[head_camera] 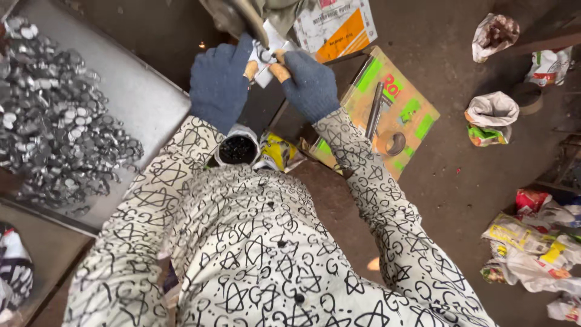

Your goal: The person picks small metal parts one at a time from a tray, holds each against a spinning bench grinder to grind its edge with sparks flying, then places the ground part into a growing pile on the tray, repeating the cycle throughout the episode.

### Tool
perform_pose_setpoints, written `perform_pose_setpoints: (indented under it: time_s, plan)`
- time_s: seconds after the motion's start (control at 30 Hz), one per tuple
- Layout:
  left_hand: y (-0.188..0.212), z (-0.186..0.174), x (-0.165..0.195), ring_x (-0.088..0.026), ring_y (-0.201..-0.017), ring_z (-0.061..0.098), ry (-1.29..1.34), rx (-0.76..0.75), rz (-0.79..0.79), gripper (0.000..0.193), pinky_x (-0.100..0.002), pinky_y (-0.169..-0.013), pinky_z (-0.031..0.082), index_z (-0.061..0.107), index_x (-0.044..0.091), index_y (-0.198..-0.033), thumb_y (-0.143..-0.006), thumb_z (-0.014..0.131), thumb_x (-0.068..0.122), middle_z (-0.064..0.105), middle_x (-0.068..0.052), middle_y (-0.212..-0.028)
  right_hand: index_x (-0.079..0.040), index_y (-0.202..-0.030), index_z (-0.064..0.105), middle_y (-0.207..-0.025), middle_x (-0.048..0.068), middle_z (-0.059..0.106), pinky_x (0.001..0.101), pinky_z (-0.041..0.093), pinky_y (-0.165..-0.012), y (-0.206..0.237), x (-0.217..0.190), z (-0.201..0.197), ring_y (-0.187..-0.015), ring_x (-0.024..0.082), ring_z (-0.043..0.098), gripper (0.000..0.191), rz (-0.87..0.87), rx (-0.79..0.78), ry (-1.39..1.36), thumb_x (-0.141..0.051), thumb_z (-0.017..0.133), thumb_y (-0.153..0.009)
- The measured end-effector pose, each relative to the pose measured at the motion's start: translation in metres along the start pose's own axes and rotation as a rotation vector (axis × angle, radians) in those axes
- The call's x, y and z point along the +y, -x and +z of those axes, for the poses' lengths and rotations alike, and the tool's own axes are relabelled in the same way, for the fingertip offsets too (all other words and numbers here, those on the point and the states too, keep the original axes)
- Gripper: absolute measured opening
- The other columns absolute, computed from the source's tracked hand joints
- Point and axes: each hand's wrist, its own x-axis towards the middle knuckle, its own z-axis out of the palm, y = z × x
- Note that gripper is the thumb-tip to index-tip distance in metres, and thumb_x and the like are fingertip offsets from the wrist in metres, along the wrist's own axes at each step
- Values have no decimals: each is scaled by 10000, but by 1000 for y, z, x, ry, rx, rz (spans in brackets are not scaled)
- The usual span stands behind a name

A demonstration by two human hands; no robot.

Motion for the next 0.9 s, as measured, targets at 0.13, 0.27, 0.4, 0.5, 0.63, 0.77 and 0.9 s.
perform_pose_setpoints:
  time_s: [0.13,0.27,0.4,0.5,0.63,0.77,0.9]
  plan:
    - [-18,38,-11,-286,-820,666,-158,-113,-106,214,-448,-701,488,722,164,-1111,-970,689,322,658,-88,-898,-86,-1116,701,-874,96,700,409,533,-621,-9,17,-4,-745,304,693,279,-90,-46,69,-328,735,-982]
    - [-27,53,-17,-285,-779,676,-139,-105,-134,307,-447,-681,490,758,167,-951,-948,719,472,663,-86,-835,-124,-1051,709,-840,69,697,381,539,-596,-16,28,-1,-708,270,700,293,-48,-50,23,-395,767,-956]
    - [-24,52,-12,-290,-802,672,-113,-48,-165,325,-447,-706,488,722,161,-945,-958,731,485,667,-84,-854,-107,-987,680,-826,76,671,398,526,-599,-29,44,8,-721,282,690,309,-177,-68,-46,-398,780,-950]
    - [-16,56,-6,-291,-800,659,-97,63,-170,267,-452,-690,475,716,138,-1033,-942,722,389,660,-88,-850,-96,-940,666,-804,89,645,426,501,-598,-48,66,8,-737,301,672,315,-344,-203,-10,-383,795,-962]
    - [-11,64,-3,-293,-829,652,97,28,-112,191,-468,-726,467,693,109,-1087,-990,689,274,666,-92,-884,-92,-934,660,-858,114,629,454,494,-669,-76,85,2,-814,343,644,269,-445,-325,52,-318,800,-980]
    - [-14,51,6,-304,-833,665,25,30,-143,174,-476,-729,474,694,149,-1104,-945,674,216,689,-82,-895,-91,-1136,735,-955,124,672,425,547,-741,-49,77,16,-863,312,678,214,-368,-149,-110,-258,747,-1004]
    - [2,22,11,-346,-817,677,137,-36,-20,407,-521,-698,483,708,121,-1033,-774,751,432,695,-132,-871,-72,-1222,586,-978,38,663,368,565,-720,34,41,45,-860,186,652,353,608,127,-1369,-319,718,-1007]
